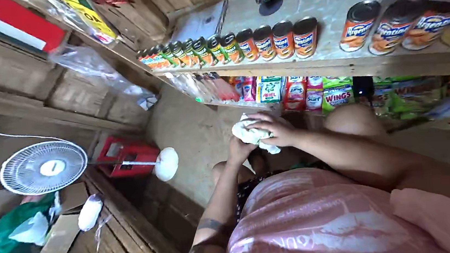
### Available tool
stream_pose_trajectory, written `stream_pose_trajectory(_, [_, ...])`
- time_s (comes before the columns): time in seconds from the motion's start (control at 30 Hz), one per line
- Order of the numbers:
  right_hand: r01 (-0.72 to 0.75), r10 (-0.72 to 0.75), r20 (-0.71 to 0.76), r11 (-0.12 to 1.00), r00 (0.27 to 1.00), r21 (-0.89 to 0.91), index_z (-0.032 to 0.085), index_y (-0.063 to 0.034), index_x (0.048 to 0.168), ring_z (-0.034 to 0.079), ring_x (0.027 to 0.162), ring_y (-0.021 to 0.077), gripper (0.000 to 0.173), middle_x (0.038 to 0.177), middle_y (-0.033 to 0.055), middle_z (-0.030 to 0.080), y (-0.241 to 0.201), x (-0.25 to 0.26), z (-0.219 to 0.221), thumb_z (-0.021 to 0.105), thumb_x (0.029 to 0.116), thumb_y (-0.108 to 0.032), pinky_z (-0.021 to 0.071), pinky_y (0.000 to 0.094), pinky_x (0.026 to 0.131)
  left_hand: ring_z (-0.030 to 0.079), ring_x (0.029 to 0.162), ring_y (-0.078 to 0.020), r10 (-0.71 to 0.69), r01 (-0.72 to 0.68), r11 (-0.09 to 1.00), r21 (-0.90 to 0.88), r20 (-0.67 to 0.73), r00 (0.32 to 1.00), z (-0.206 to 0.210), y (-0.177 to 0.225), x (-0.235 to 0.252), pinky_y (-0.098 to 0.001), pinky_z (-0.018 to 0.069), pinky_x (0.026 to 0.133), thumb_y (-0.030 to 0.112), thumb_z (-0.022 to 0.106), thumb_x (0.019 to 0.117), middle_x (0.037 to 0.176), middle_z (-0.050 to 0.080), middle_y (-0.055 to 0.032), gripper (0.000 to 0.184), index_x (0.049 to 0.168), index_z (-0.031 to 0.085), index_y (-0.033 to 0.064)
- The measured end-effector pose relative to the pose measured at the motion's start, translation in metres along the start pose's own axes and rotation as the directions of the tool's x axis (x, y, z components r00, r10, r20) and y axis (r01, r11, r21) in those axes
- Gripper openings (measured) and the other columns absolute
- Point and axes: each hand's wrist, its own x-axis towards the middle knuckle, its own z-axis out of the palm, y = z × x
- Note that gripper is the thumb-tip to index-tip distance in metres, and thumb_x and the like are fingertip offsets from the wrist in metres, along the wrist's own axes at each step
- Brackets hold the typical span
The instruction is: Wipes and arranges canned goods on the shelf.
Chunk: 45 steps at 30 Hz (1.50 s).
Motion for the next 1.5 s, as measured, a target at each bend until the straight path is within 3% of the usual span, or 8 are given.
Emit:
stream_pose_trajectory(0.13, [-0.173, 0.148, 0.19, 0.978, 0.97, 0.12, 0.062, -0.0147, 0.142, 0.046, 0.142, 0.0321, 0.052, 0.155, 0.0184, 0.046, -0.001, 0.001, 0.003, 0.066, 0.0925, 0.001, 0.0447, 0.051, 0.113, 0.071, 0.104, -0.024, 0.03, -0.031, 0.999, -0.041, -0.019, 0.999, 0.013, 0.006, -0.003, -0.0476, 0.0577, 0.095, 0.009, 0.088, 0.0718, 0.112, 0.071, -0.018, 0.065, 0.128, 0.059, -0.0052])
stream_pose_trajectory(0.43, [-0.309, 0.266, 0.184, 0.913, 0.946, 0.267, 0.067, -0.0055, 0.134, 0.05, 0.139, 0.027, 0.045, 0.149, 0.0177, 0.053, 0.008, -0.004, -0.009, 0.061, 0.0918, 0.009, 0.042, 0.0436, 0.115, 0.071, 0.103, -0.0201, 0.173, -0.174, 0.98, -0.098, -0.023, 0.985, 0.017, -0.013, 0.0, -0.0432, 0.0593, 0.094, 0.016, 0.088, 0.0737, 0.114, 0.07, -0.0155, 0.059, 0.124, 0.063, -0.0031])
stream_pose_trajectory(0.57, [-0.319, 0.314, 0.068, 0.943, 0.947, 0.099, 0.069, -0.0009, 0.129, 0.063, 0.123, 0.0313, 0.037, 0.131, 0.0201, 0.067, 0.01, 0.001, -0.016, 0.065, 0.0931, 0.005, 0.0473, 0.0476, 0.109, 0.063, 0.113, -0.0232, 0.257, -0.262, 0.961, -0.083, -0.068, 0.964, 0.017, -0.012, 0.001, -0.0413, 0.0556, 0.096, 0.021, 0.09, 0.0711, 0.12, 0.065, -0.0164, 0.052, 0.115, 0.069, 0.0006])
stream_pose_trajectory(0.77, [-0.35, 0.396, 0.143, 0.899, 0.907, -0.263, 0.074, -0.0096, 0.118, 0.066, 0.113, 0.0352, 0.026, 0.125, 0.0169, 0.067, 0.012, 0.003, -0.039, 0.071, 0.0917, -0.013, 0.0531, 0.059, 0.094, 0.057, 0.124, -0.0258, 0.202, -0.217, 0.974, -0.067, -0.177, 0.963, -0.001, -0.017, 0.007, -0.0426, 0.0506, 0.104, 0.017, 0.09, 0.0738, 0.133, 0.06, -0.0176, 0.07, 0.135, 0.06, 0.0023])
stream_pose_trajectory(0.97, [-0.055, 0.042, -0.196, 0.996, 0.98, -0.064, 0.073, -0.003, 0.113, 0.067, 0.106, 0.0345, 0.032, 0.114, 0.0205, 0.069, 0.022, -0.001, -0.032, 0.072, 0.0811, -0.006, 0.0563, 0.0543, 0.089, 0.057, 0.125, -0.0238, 0.192, -0.224, 0.949, -0.222, -0.158, 0.969, -0.002, -0.02, 0.003, -0.0418, 0.0517, 0.103, 0.015, 0.086, 0.079, 0.142, 0.054, -0.0158, 0.075, 0.144, 0.051, 0.0059])
stream_pose_trajectory(1.1, [0.074, -0.081, -0.105, 0.995, 0.991, -0.07, 0.074, -0.011, 0.123, 0.067, 0.105, 0.0294, 0.047, 0.117, 0.0178, 0.067, 0.013, -0.004, -0.025, 0.085, 0.0811, -0.028, 0.0582, 0.0487, 0.089, 0.06, 0.119, -0.022, 0.163, -0.189, 0.958, -0.218, -0.132, 0.978, 0.011, -0.012, 0.0, -0.0395, 0.0547, 0.097, 0.007, 0.088, 0.0743, 0.137, 0.056, -0.0171, 0.075, 0.141, 0.053, 0.0023])
stream_pose_trajectory(1.3, [-0.11, 0.123, 0.062, 0.977, 0.99, -0.18, 0.069, -0.0293, 0.135, 0.066, 0.106, 0.0287, 0.039, 0.122, 0.015, 0.063, 0.012, -0.001, -0.025, 0.069, 0.0971, -0.038, 0.0577, 0.0493, 0.086, 0.068, 0.106, -0.0206, 0.124, -0.125, 0.963, -0.238, -0.019, 0.992, 0.035, -0.003, 0.0, -0.0376, 0.06, 0.092, 0.01, 0.086, 0.0752, 0.126, 0.062, -0.0202, 0.064, 0.129, 0.057, -0.0069])
stream_pose_trajectory(1.5, [-0.422, 0.496, 0.149, 0.835, 0.856, -0.354, 0.075, -0.0118, 0.119, 0.062, 0.116, 0.0343, 0.035, 0.125, 0.0164, 0.064, 0.019, 0.007, -0.039, 0.065, 0.0997, -0.039, 0.0516, 0.0561, 0.098, 0.069, 0.109, -0.0228, -0.011, -0.024, 0.93, -0.368, -0.093, 0.996, 0.012, -0.008, 0.005, -0.0399, 0.0586, 0.096, 0.016, 0.084, 0.0811, 0.126, 0.065, -0.0201, 0.073, 0.142, 0.048, -0.0028])
